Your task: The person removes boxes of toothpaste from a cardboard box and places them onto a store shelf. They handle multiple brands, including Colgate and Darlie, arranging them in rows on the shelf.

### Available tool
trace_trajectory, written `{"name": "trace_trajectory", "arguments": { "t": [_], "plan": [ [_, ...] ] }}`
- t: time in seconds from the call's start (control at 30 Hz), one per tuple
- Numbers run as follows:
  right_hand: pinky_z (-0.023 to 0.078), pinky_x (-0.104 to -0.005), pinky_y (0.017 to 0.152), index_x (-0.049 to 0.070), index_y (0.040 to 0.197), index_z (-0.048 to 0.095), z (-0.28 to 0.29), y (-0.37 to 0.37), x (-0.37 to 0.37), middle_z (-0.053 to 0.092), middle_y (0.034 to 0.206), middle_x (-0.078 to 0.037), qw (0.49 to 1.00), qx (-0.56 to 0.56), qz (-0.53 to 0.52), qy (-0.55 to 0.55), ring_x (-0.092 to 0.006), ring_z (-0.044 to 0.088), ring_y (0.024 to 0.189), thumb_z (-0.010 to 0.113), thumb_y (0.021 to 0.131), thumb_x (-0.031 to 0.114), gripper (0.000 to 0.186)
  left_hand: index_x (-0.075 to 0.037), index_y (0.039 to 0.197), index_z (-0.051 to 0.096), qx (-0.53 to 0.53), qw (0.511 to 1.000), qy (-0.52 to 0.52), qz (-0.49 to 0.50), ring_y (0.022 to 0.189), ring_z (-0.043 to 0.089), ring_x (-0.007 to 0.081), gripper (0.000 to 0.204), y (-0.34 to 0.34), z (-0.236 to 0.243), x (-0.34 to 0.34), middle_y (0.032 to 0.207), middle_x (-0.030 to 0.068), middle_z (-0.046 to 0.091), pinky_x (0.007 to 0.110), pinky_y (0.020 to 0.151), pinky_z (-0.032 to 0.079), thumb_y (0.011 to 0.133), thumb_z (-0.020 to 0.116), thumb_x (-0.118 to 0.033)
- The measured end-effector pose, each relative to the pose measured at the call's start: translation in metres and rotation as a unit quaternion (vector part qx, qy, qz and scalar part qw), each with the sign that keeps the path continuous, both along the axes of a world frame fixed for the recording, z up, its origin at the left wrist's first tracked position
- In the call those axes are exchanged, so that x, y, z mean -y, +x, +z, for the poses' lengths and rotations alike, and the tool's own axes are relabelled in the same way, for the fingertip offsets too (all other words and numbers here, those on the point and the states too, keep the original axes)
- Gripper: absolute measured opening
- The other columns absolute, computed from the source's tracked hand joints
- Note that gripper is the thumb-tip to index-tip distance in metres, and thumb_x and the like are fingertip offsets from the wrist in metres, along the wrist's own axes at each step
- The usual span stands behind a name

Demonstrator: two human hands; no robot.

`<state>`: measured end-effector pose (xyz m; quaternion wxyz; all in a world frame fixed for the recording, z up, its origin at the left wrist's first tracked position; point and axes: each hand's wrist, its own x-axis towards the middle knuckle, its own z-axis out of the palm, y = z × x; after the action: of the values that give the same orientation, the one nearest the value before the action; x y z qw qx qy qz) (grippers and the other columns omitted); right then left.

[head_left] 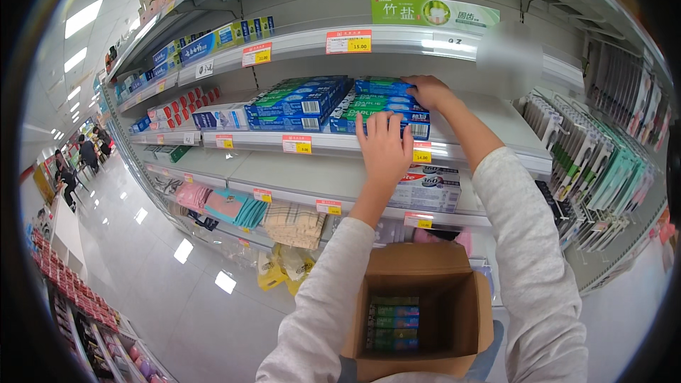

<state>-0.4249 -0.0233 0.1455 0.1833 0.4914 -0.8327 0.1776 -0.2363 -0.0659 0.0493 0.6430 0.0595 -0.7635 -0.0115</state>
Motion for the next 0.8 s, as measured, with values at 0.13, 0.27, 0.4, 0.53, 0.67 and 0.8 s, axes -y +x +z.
{"name": "trace_trajectory", "arguments": {
  "t": [0.13, 0.27, 0.4, 0.53, 0.67, 0.8],
  "plan": [
    [0.049, -0.0434, 0.102, 0.020, 0.139, 0.060, -0.002, -0.001, 0.015, 0.064, 0.132, -0.016, 1.000, -0.008, 0.018, -0.010, -0.0375, 0.062, 0.117, 0.057, 0.097, 0.026, 0.043, -0.006, 0.107, 0.063, -0.003, 1.000, 0.004, 0.002, 0.112, 0.054, 0.0297, 0.024, -0.003, -0.001, -0.001, 0.111, 0.0109, 0.059, 0.057, 0.115, 0.025, 0.091, 0.061, -0.023],
    [0.047, -0.0433, 0.105, 0.022, 0.139, 0.059, -0.001, 0.014, 0.018, 0.063, 0.134, -0.015, 0.999, 0.035, 0.007, -0.011, -0.0377, 0.060, 0.119, 0.056, 0.097, 0.027, 0.043, -0.006, 0.108, 0.063, 0.000, 1.000, 0.005, 0.005, 0.113, 0.054, 0.0297, 0.025, -0.001, -0.005, 0.002, 0.112, 0.0110, 0.059, 0.057, 0.116, 0.025, 0.091, 0.061, -0.023],
    [0.039, -0.0536, 0.110, 0.027, 0.145, 0.053, 0.003, 0.017, 0.015, 0.055, 0.145, -0.012, 1.000, 0.003, -0.021, 0.023, -0.0344, 0.053, 0.131, 0.058, 0.096, 0.031, 0.049, -0.006, 0.108, 0.063, -0.009, 1.000, -0.001, 0.008, 0.114, 0.053, 0.0297, 0.025, -0.003, -0.003, 0.001, 0.112, 0.0110, 0.059, 0.056, 0.116, 0.025, 0.091, 0.061, -0.024],
    [0.029, -0.0623, 0.114, 0.028, 0.147, 0.049, -0.012, 0.026, 0.007, 0.048, 0.152, -0.011, 0.993, -0.046, -0.062, -0.091, -0.0312, 0.044, 0.140, 0.061, 0.093, 0.036, 0.055, -0.006, 0.110, 0.063, -0.016, 1.000, -0.004, 0.005, 0.114, 0.054, 0.0298, 0.025, -0.003, -0.004, 0.000, 0.112, 0.0109, 0.060, 0.055, 0.116, 0.024, 0.090, 0.061, -0.020],
    [0.039, -0.0499, 0.110, 0.013, 0.139, 0.056, -0.008, 0.036, -0.033, 0.056, 0.142, -0.017, 0.963, -0.119, 0.025, -0.241, -0.0352, 0.051, 0.133, 0.066, 0.090, 0.028, 0.052, -0.006, 0.113, 0.063, -0.024, 1.000, -0.011, -0.007, 0.113, 0.054, 0.0300, 0.027, -0.004, 0.002, -0.003, 0.112, 0.0107, 0.060, 0.055, 0.116, 0.023, 0.089, 0.060, -0.018],
    [0.044, -0.0449, 0.103, 0.005, 0.125, 0.061, -0.041, 0.120, -0.102, 0.065, 0.126, -0.016, 0.905, -0.025, 0.159, -0.394, -0.0367, 0.058, 0.120, 0.062, 0.088, 0.012, 0.038, -0.006, 0.119, 0.062, -0.005, 1.000, -0.016, -0.011, 0.124, 0.051, 0.0314, 0.033, 0.000, -0.009, 0.008, 0.121, 0.0113, 0.060, 0.055, 0.118, 0.021, 0.088, 0.059, -0.018]
  ]
}}
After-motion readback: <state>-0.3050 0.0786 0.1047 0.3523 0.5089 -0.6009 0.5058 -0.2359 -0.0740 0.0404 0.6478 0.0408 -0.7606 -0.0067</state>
